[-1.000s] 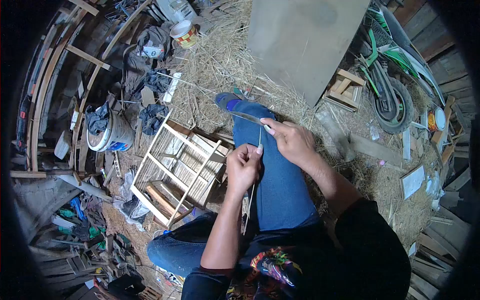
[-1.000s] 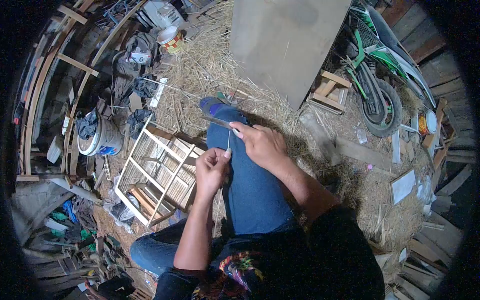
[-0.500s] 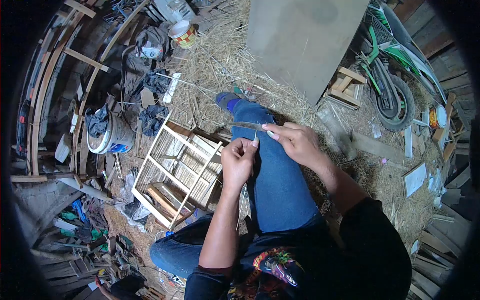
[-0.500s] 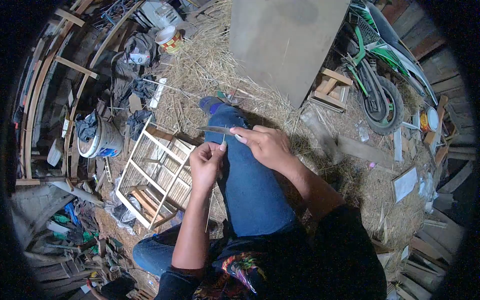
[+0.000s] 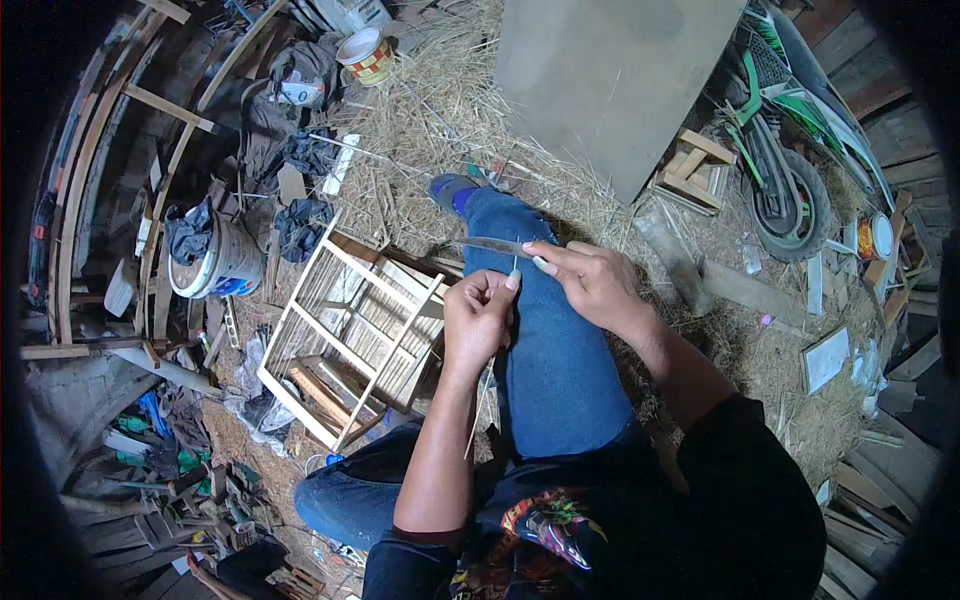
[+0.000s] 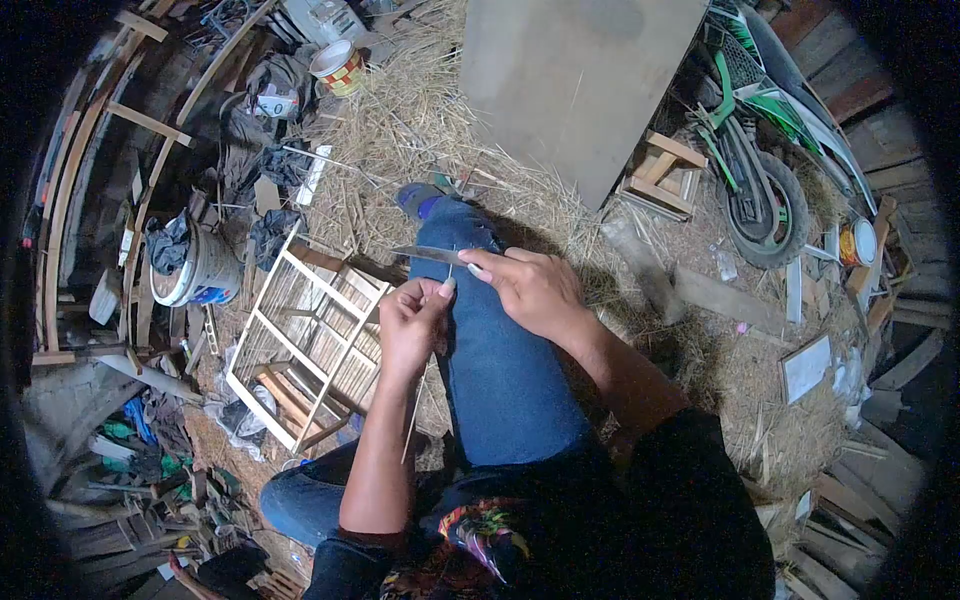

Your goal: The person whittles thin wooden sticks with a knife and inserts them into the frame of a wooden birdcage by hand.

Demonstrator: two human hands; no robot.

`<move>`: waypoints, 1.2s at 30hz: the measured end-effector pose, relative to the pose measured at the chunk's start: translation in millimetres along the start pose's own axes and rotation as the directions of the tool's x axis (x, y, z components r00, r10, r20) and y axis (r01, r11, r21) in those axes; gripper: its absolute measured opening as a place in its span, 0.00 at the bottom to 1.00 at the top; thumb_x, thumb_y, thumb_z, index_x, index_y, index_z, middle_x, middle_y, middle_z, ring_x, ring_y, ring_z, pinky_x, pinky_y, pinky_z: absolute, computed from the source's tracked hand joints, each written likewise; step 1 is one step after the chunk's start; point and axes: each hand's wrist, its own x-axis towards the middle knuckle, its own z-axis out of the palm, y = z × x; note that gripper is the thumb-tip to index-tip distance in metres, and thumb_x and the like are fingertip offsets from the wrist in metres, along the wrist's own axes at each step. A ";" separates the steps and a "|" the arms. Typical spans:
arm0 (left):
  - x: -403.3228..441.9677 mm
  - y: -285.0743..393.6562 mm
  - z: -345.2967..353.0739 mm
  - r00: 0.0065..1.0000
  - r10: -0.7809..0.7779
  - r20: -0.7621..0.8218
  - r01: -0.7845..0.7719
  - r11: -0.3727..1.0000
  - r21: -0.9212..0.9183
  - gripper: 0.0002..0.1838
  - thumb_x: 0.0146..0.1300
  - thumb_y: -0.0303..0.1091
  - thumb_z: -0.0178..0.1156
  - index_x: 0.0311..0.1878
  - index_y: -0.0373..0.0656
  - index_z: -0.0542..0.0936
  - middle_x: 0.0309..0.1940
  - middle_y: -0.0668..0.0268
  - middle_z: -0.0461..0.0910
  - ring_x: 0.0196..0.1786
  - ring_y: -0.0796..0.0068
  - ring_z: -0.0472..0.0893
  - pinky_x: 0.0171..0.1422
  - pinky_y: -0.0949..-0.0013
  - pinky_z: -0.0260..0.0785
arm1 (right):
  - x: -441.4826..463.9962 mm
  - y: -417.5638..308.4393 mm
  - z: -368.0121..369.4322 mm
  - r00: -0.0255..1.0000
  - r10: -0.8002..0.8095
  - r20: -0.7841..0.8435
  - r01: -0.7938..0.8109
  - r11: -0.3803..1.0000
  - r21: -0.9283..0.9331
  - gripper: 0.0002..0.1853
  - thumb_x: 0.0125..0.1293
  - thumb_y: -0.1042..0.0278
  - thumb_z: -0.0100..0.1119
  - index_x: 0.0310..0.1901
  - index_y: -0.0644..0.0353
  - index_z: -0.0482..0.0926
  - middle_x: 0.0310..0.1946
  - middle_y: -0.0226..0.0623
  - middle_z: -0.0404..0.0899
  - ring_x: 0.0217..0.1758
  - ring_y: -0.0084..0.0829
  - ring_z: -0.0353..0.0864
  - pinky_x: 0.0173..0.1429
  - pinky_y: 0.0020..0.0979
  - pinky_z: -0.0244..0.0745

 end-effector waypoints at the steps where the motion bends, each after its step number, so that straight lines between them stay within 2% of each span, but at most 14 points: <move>1: -0.6 0.1 -0.3 1.000 0.001 0.000 -0.001 1.000 -0.002 0.13 0.74 0.37 0.68 0.36 0.38 0.83 0.18 0.74 0.75 0.16 0.84 0.69 0.19 0.74 0.57 | -0.7 1.7 2.7 1.000 -0.005 -0.029 0.005 1.000 -0.005 0.16 0.75 0.60 0.61 0.61 0.38 0.87 0.30 0.39 0.83 0.33 0.44 0.87 0.37 0.43 0.81; 5: -4.4 -2.2 1.3 0.999 -0.015 0.042 0.017 0.998 -0.064 0.13 0.75 0.37 0.67 0.36 0.38 0.82 0.17 0.73 0.74 0.15 0.84 0.69 0.18 0.74 0.57 | -2.4 4.9 6.7 0.998 0.042 -0.037 -0.043 0.999 -0.015 0.16 0.75 0.60 0.60 0.61 0.39 0.87 0.32 0.40 0.85 0.35 0.44 0.87 0.39 0.43 0.82; 7: -8.6 -5.3 3.3 0.998 -0.001 0.057 0.006 0.996 -0.094 0.13 0.75 0.36 0.66 0.35 0.37 0.82 0.16 0.73 0.74 0.14 0.84 0.68 0.17 0.75 0.57 | -2.8 5.3 7.3 0.995 0.079 -0.055 -0.075 0.995 0.071 0.16 0.76 0.59 0.60 0.62 0.39 0.86 0.35 0.42 0.87 0.37 0.44 0.88 0.41 0.42 0.83; 10: -11.8 -4.6 7.5 0.999 0.004 -0.034 -0.008 0.992 -0.122 0.13 0.76 0.37 0.66 0.35 0.37 0.82 0.15 0.73 0.73 0.14 0.84 0.68 0.18 0.75 0.58 | -4.9 7.5 10.0 0.991 0.088 -0.103 -0.071 0.984 0.161 0.16 0.76 0.60 0.60 0.62 0.39 0.87 0.38 0.44 0.88 0.39 0.43 0.89 0.43 0.41 0.83; 14: -5.0 5.1 6.3 0.999 -0.005 -0.037 0.001 0.997 -0.082 0.13 0.75 0.36 0.67 0.35 0.37 0.82 0.16 0.74 0.73 0.15 0.85 0.69 0.18 0.74 0.58 | -5.8 1.4 -0.6 0.993 0.039 -0.116 -0.013 0.977 0.213 0.16 0.75 0.62 0.62 0.61 0.39 0.88 0.34 0.41 0.86 0.36 0.41 0.88 0.40 0.40 0.81; 16: 1.1 6.3 4.7 0.998 0.038 -0.047 -0.037 0.999 0.021 0.13 0.73 0.37 0.69 0.35 0.38 0.83 0.17 0.73 0.75 0.14 0.84 0.69 0.18 0.74 0.58 | -5.5 -2.9 -8.1 1.000 0.006 0.016 -0.006 0.999 0.036 0.16 0.73 0.64 0.64 0.60 0.39 0.88 0.30 0.39 0.83 0.33 0.39 0.86 0.37 0.39 0.80; 19: 8.9 3.0 1.7 0.993 0.097 -0.062 -0.088 0.988 0.129 0.13 0.73 0.37 0.69 0.36 0.37 0.84 0.17 0.73 0.76 0.15 0.84 0.70 0.18 0.74 0.58 | -4.1 0.5 -4.9 0.999 -0.044 -0.006 0.044 0.997 0.056 0.17 0.72 0.63 0.64 0.60 0.37 0.88 0.27 0.38 0.81 0.29 0.39 0.84 0.34 0.40 0.79; 23: 3.7 9.6 1.9 0.998 0.035 -0.053 -0.030 0.995 0.097 0.14 0.74 0.37 0.68 0.36 0.36 0.84 0.18 0.73 0.76 0.15 0.84 0.70 0.18 0.74 0.58 | -3.4 3.0 -7.2 0.998 -0.048 0.043 0.047 0.998 0.029 0.17 0.72 0.63 0.65 0.60 0.35 0.88 0.27 0.37 0.81 0.29 0.39 0.84 0.34 0.40 0.79; 26: 1.3 9.9 1.5 0.997 0.063 -0.032 -0.060 0.993 0.104 0.13 0.74 0.35 0.68 0.36 0.33 0.85 0.18 0.71 0.78 0.17 0.85 0.72 0.20 0.73 0.61 | -0.5 5.8 -7.7 0.996 -0.079 0.038 0.078 0.997 0.026 0.18 0.71 0.62 0.66 0.60 0.33 0.88 0.27 0.37 0.81 0.28 0.40 0.85 0.33 0.41 0.79; 36: 10.6 -9.7 -0.3 0.977 0.197 -0.079 -0.176 0.960 0.219 0.13 0.73 0.35 0.70 0.34 0.36 0.85 0.19 0.74 0.77 0.17 0.87 0.70 0.19 0.75 0.57 | -0.8 6.4 -4.5 0.995 -0.097 0.005 0.097 0.994 -0.052 0.18 0.71 0.64 0.63 0.60 0.33 0.88 0.26 0.39 0.81 0.28 0.43 0.85 0.33 0.44 0.80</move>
